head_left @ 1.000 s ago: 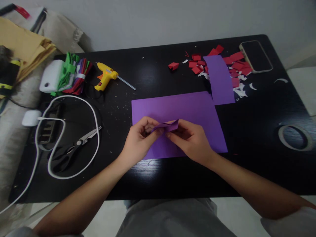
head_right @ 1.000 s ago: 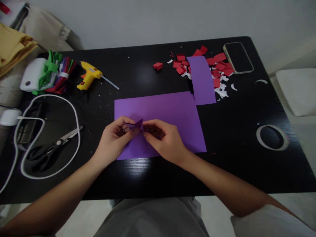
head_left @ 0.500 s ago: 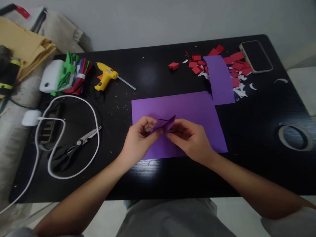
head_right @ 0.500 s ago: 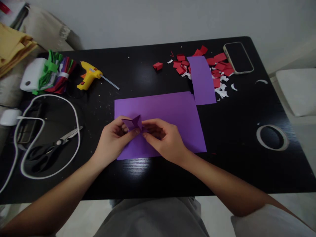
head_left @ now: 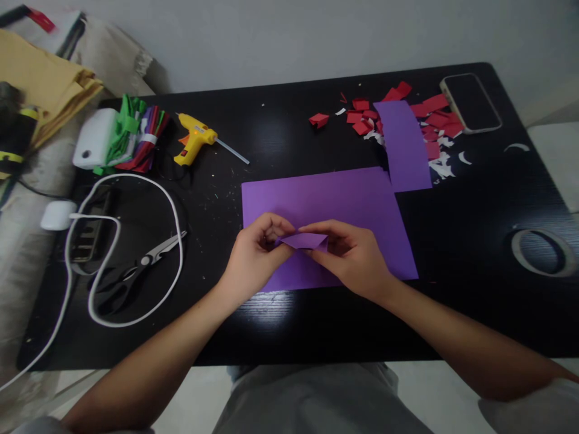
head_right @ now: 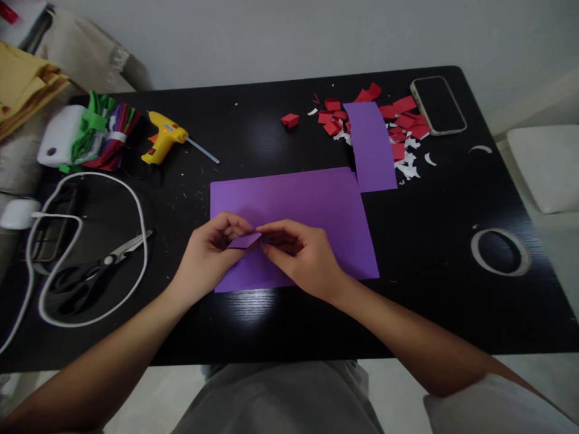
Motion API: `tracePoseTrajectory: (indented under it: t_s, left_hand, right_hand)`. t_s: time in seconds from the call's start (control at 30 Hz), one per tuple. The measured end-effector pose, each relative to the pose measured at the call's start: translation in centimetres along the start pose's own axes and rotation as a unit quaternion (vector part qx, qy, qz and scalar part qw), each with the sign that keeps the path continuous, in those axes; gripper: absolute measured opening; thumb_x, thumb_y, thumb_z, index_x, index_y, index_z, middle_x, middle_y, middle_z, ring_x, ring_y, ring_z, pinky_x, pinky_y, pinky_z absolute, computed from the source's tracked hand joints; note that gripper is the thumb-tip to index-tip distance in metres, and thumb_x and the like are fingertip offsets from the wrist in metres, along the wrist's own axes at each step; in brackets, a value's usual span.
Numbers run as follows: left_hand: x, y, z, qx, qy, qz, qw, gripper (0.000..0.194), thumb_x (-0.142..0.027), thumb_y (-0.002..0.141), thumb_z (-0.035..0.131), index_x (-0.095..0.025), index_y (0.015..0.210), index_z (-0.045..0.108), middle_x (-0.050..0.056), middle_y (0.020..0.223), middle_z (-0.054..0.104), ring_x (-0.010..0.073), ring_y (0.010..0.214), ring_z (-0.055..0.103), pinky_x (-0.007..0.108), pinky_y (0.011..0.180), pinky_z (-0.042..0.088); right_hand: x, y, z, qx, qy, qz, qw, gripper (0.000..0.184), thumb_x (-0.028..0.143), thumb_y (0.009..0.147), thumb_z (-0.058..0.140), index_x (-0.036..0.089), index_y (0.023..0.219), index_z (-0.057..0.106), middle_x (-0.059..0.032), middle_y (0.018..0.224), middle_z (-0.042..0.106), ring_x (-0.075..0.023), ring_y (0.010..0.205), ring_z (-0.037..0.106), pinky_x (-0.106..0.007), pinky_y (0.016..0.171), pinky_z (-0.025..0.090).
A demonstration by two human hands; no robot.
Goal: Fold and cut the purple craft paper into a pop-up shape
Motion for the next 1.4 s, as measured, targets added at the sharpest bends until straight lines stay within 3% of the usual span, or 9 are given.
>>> tracePoseTrajectory:
  t_s: [0.27,0.43,0.67,0.87,1.0,1.1,1.17,1.4]
  left_hand:
    - [0.0,0.2,0.2,0.002,-0.008,-0.015,1.000,0.012,-0.018,0.080,0.078,-0.020,0.088,0.069,-0.002,0.074,0.068,0.0127,0.066,0.061,0.025,0.062,0.050]
    - [0.3,0.1,0.3,0.019,-0.040,-0.074,0.996,0.011,-0.023,0.081,0.079,-0.018,0.087,0.071,-0.001,0.078,0.068,0.0126,0.070,0.061,0.024,0.067,0.047]
    - [1.3,-0.4,0.1,0.024,-0.090,-0.125,0.988,0.012,-0.028,0.086,0.080,-0.020,0.094,0.074,-0.001,0.082,0.067,0.0101,0.068,0.055,0.022,0.063,0.042]
    - [1.2,-0.3,-0.3,0.008,-0.096,-0.126,0.987,0.017,-0.024,0.079,0.086,-0.019,0.092,0.075,0.000,0.085,0.069,0.0094,0.070,0.058,0.019,0.063,0.044]
    - [0.2,-0.2,-0.3,-0.008,-0.075,-0.080,0.994,0.016,-0.015,0.077,0.082,-0.019,0.089,0.073,-0.002,0.079,0.071,0.0091,0.066,0.061,0.018,0.060,0.047]
    - [-0.8,-0.5,-0.4,-0.048,-0.015,-0.009,0.999,0.015,-0.011,0.079,0.078,-0.020,0.089,0.072,-0.003,0.076,0.073,0.0089,0.067,0.065,0.018,0.063,0.051]
    - [-1.6,-1.1,-0.3,-0.061,0.051,0.043,0.996,0.017,-0.009,0.080,0.074,-0.021,0.092,0.072,-0.003,0.078,0.075,0.0088,0.069,0.068,0.017,0.065,0.053]
    - [-4.0,-3.0,1.2,-0.036,0.280,0.208,0.937,0.030,-0.003,0.082,0.065,-0.021,0.106,0.068,-0.003,0.087,0.075,0.0085,0.074,0.070,0.017,0.071,0.056]
  right_hand:
    - [-1.2,-0.1,-0.1,-0.008,0.026,0.018,0.999,0.023,0.023,0.084,0.083,0.025,0.107,0.080,-0.0034,0.106,0.084,-0.0215,0.100,0.080,-0.040,0.098,0.066]
    - [-0.9,-0.1,0.1,0.000,0.033,0.006,0.999,0.023,0.023,0.083,0.085,0.025,0.106,0.082,-0.0025,0.101,0.085,-0.0205,0.095,0.081,-0.036,0.092,0.068]
    - [-0.4,0.2,0.4,0.018,0.095,0.023,0.995,0.025,0.023,0.082,0.087,0.032,0.105,0.084,0.0004,0.106,0.085,-0.0188,0.102,0.081,-0.034,0.097,0.066]
    - [-0.9,0.4,0.1,0.004,0.115,0.032,0.993,0.025,0.022,0.079,0.088,0.030,0.102,0.084,0.0001,0.097,0.085,-0.0168,0.092,0.081,-0.030,0.087,0.068]
    - [-1.0,0.1,0.3,0.005,0.095,0.025,0.995,0.030,0.021,0.076,0.089,0.027,0.105,0.082,-0.0015,0.098,0.084,-0.0177,0.091,0.080,-0.030,0.083,0.067]
    - [-0.4,-0.3,0.3,-0.008,0.060,-0.007,0.998,0.038,0.014,0.076,0.086,0.027,0.110,0.079,-0.0018,0.107,0.083,-0.0181,0.099,0.080,-0.029,0.088,0.066]
    - [0.3,-0.5,0.0,-0.024,0.021,-0.036,0.999,0.032,0.012,0.080,0.080,0.026,0.109,0.078,-0.0019,0.107,0.082,-0.0174,0.098,0.080,-0.029,0.087,0.065]
    - [1.4,-0.8,-0.4,-0.012,0.002,-0.116,0.993,0.024,0.014,0.087,0.074,0.024,0.109,0.077,-0.0025,0.103,0.081,-0.0170,0.096,0.078,-0.028,0.085,0.062]
Point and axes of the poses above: each hand's wrist, its own y-axis towards the middle knuckle, its own z-axis out of the palm, x = y × z, the point moved 8 cm from there along y, towards the middle knuckle
